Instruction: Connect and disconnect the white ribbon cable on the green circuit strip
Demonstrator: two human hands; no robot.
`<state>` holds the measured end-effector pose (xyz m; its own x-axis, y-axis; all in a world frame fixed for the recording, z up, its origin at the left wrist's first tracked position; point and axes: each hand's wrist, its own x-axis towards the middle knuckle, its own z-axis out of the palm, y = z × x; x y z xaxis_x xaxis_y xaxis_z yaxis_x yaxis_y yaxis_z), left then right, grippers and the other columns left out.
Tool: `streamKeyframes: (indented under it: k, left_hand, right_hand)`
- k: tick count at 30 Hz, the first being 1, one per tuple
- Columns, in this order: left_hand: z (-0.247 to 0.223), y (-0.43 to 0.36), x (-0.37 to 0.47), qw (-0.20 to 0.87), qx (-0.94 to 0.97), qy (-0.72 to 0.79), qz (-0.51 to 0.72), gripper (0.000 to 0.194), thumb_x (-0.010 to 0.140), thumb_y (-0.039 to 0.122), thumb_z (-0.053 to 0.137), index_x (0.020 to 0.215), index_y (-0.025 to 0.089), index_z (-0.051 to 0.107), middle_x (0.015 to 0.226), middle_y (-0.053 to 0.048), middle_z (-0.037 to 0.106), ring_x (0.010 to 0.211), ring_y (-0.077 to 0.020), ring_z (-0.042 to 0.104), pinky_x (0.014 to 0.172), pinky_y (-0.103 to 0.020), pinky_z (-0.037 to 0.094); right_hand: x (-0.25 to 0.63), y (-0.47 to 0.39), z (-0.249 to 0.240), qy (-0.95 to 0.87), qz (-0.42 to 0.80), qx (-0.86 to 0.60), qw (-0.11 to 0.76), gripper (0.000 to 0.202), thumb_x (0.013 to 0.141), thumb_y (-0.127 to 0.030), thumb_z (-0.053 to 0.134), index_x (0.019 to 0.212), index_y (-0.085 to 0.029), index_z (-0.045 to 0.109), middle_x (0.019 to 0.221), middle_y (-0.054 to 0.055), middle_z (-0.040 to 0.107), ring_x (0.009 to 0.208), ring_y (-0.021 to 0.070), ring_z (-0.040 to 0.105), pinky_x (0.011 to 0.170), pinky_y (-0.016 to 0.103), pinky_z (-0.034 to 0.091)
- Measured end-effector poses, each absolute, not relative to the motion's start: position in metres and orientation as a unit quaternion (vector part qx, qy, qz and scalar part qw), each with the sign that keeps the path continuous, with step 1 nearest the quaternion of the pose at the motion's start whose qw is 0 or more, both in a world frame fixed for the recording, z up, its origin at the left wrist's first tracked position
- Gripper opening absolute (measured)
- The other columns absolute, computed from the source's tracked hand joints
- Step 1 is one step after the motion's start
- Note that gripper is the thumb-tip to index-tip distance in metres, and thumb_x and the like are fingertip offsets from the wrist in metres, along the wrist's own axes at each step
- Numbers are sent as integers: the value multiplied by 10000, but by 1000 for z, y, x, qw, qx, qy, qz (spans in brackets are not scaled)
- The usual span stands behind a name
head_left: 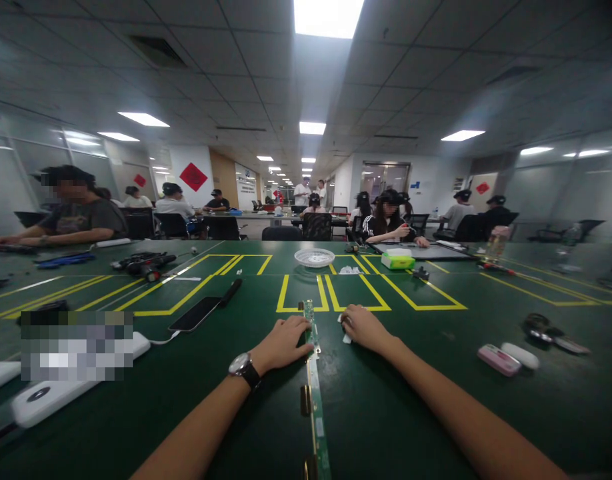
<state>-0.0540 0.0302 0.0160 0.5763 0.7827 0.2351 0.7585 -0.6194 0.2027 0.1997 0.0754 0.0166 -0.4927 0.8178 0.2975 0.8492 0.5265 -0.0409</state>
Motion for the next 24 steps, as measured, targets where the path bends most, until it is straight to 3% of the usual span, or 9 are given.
streamKeyframes:
  k: [4, 11, 24]
  left_hand:
    - [15, 31, -54, 46, 887, 434, 152, 490, 895, 531, 435, 1290, 243, 466, 1332, -90, 480, 1219, -267, 419, 989, -416, 315]
    - [13, 29, -50, 44, 894, 420, 150, 478, 916, 516, 397, 1313, 256, 451, 1349, -83, 462, 1238, -261, 395, 975, -418, 319]
    - [9, 31, -49, 42, 897, 418, 138, 479, 937, 514, 350, 1350, 277, 409, 1389, -75, 429, 1274, -265, 358, 978, -433, 296]
  right_hand:
    - [179, 64, 12, -907, 7, -373, 196, 148, 835, -163, 525, 894, -166, 661, 904, 67, 619, 889, 178, 556, 822, 282, 406]
    - [175, 67, 2, -901, 37, -352, 252, 112, 825, -146, 548, 849, -168, 655, 886, 52, 627, 882, 171, 559, 821, 291, 410]
    - [177, 65, 8, -907, 60, -326, 261, 115, 828, -157, 544, 835, -172, 658, 870, 46, 650, 857, 162, 582, 816, 286, 420]
